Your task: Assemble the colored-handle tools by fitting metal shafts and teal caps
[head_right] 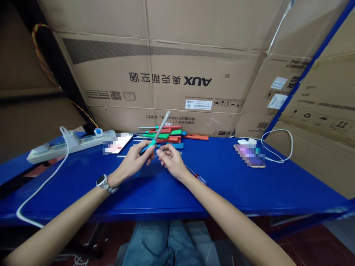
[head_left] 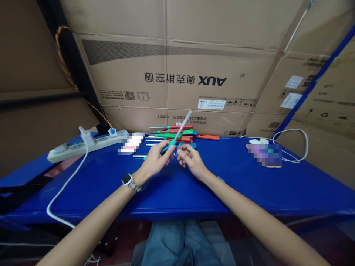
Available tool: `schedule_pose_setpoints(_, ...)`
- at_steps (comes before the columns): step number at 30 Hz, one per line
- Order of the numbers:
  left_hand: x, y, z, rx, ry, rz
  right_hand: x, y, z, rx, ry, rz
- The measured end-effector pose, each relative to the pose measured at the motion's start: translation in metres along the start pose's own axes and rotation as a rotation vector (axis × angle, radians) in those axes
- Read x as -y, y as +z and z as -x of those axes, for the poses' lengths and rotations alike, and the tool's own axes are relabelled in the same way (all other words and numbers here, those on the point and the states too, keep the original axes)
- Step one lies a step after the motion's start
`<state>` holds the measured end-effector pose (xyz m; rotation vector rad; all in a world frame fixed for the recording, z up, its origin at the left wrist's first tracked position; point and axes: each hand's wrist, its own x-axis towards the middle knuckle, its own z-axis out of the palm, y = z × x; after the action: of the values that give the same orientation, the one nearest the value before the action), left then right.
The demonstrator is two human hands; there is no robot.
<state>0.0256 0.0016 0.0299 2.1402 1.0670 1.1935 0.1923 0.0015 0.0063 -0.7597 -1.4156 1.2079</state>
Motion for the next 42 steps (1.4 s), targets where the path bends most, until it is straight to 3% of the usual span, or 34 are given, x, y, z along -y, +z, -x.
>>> schedule_pose_setpoints(3, -0.006, 0.013, -0.014, -0.112, -0.055, 0.238, -0.002, -0.001, 0.005, 0.14, 0.032, 0.041)
schedule_pose_setpoints(7, -0.001, 0.02, -0.018, -0.135, -0.161, 0.43, -0.004, -0.001, 0.009, 0.313, 0.163, -0.022)
schedule_pose_setpoints(12, 0.009, -0.007, 0.011, -0.256, -0.122, 0.062, -0.001, -0.014, 0.006, 0.207, 0.139, 0.102)
schedule_pose_setpoints(16, 0.003, -0.032, 0.037, -0.362, 0.034, -0.249, -0.001, -0.025, 0.005, 0.223, -0.048, 0.424)
schedule_pose_setpoints(21, 0.0, -0.029, 0.026, -0.172, 0.256, -0.369, -0.003, -0.031, 0.01, 0.365, -0.184, 0.779)
schedule_pose_setpoints(27, 0.014, 0.0, -0.001, 0.135, 0.207, -0.463, -0.009, -0.032, 0.008, 0.498, -0.265, 1.055)
schedule_pose_setpoints(33, 0.026, 0.01, 0.005, 0.201, 0.183, -0.401, -0.003, -0.035, 0.006, 0.434, -0.261, 1.097)
schedule_pose_setpoints(36, 0.025, 0.01, 0.007, 0.234, 0.238, -0.374, 0.005, -0.05, 0.007, 0.303, -0.231, 1.011)
schedule_pose_setpoints(39, 0.023, 0.014, 0.005, 0.274, 0.272, -0.383, 0.009, -0.069, 0.009, 0.16, -0.121, 1.068)
schedule_pose_setpoints(42, 0.019, 0.021, 0.002, 0.304, 0.289, -0.399, 0.012, -0.08, 0.012, 0.105, 0.013, 1.208)
